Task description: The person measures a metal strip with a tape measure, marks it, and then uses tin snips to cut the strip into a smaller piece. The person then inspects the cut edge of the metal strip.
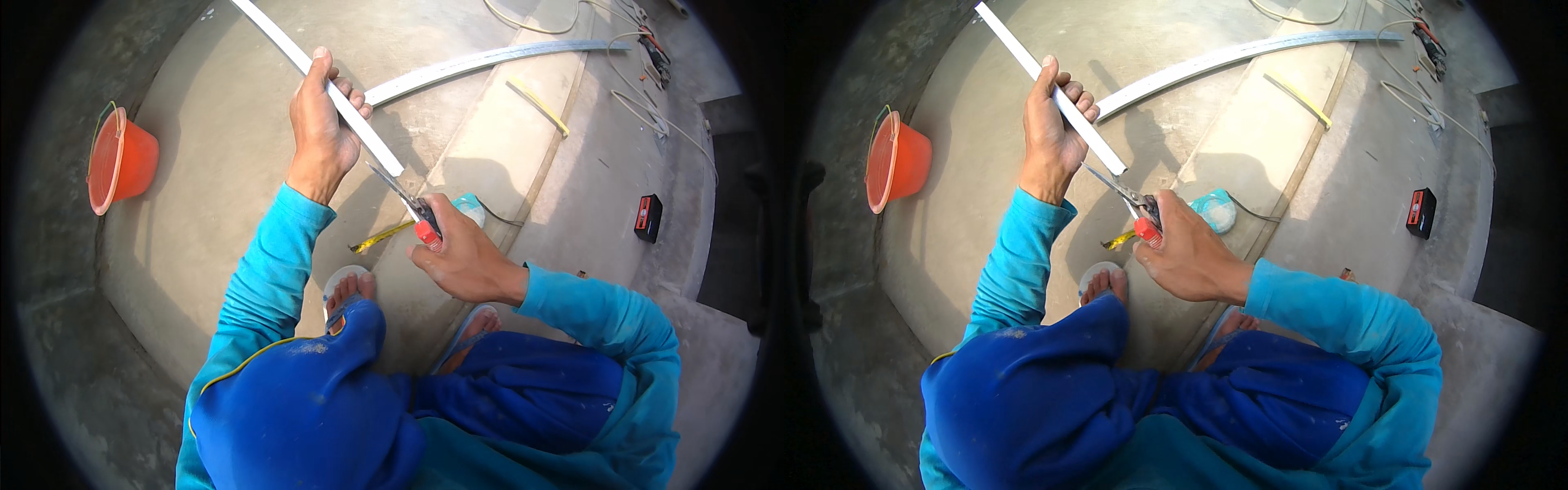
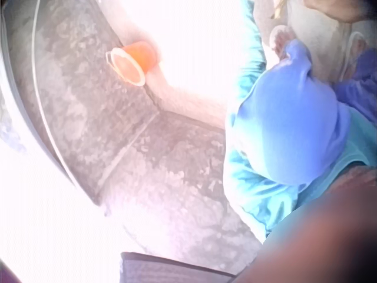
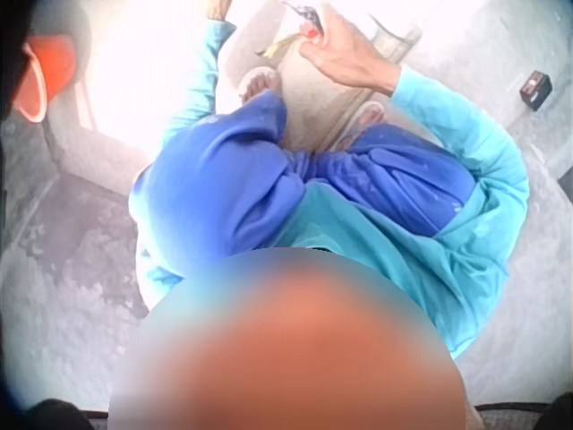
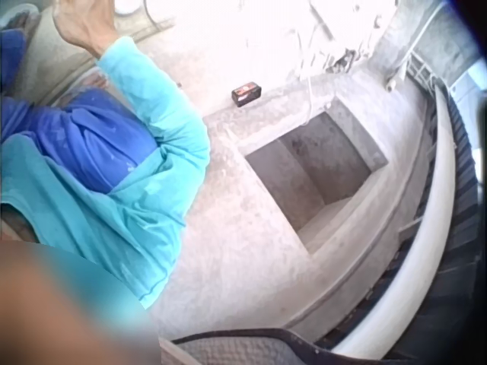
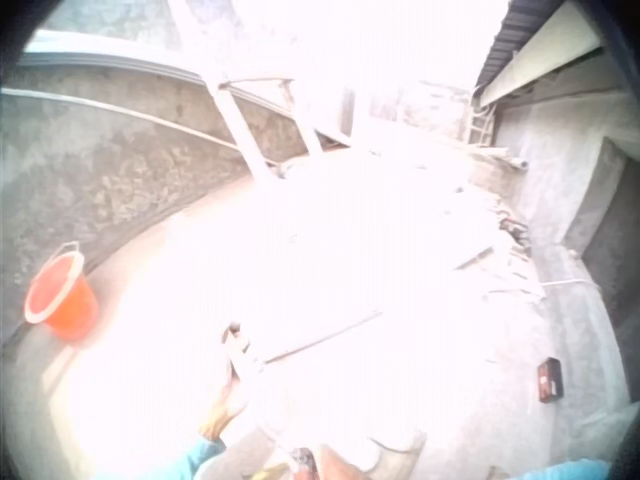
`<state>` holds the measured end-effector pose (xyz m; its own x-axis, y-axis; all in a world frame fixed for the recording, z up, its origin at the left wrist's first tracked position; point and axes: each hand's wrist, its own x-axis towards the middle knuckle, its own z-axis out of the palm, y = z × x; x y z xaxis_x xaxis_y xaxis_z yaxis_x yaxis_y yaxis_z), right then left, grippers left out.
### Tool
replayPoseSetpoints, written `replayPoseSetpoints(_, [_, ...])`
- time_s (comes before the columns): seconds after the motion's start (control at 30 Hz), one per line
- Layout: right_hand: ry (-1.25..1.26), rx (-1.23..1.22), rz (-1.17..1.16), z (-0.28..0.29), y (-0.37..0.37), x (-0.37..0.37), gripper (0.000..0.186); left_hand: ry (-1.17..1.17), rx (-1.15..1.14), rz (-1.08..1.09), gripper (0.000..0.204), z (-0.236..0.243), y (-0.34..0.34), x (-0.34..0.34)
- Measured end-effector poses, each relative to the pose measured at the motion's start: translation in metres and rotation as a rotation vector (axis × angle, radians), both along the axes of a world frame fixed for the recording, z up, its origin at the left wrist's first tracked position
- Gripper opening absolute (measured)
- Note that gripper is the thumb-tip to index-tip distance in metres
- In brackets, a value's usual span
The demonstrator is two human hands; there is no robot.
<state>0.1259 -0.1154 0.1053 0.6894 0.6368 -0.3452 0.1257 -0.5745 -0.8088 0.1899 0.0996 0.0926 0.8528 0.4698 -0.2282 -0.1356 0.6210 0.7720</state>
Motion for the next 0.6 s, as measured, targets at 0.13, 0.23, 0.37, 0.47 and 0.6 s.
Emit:
replayPoseSetpoints(0.13, [-0.309,-0.056,0.049,-0.005,-0.004,0.005,0.047,-0.038,-0.009,0.074,0.035,-0.007,0.001,0.005])
replayPoseSetpoints(0.23, [-0.482,-0.138,0.096,-0.010,-0.012,0.007,0.051,-0.050,-0.047,0.171,0.035,-0.006,0.017,0.012])
replayPoseSetpoints(0.37, [0.287,-0.084,0.088,-0.005,-0.024,0.005,0.048,-0.077,-0.111,0.158,0.036,-0.001,0.052,0.015])
replayPoseSetpoints(0.47, [0.455,0.125,0.132,-0.002,-0.019,0.016,0.039,-0.104,-0.155,-0.004,0.036,-0.010,0.046,0.013])
replayPoseSetpoints(0.6, [0.445,0.187,0.111,0.001,-0.007,0.021,0.026,-0.112,-0.171,-0.079,0.037,-0.015,0.031,0.012])
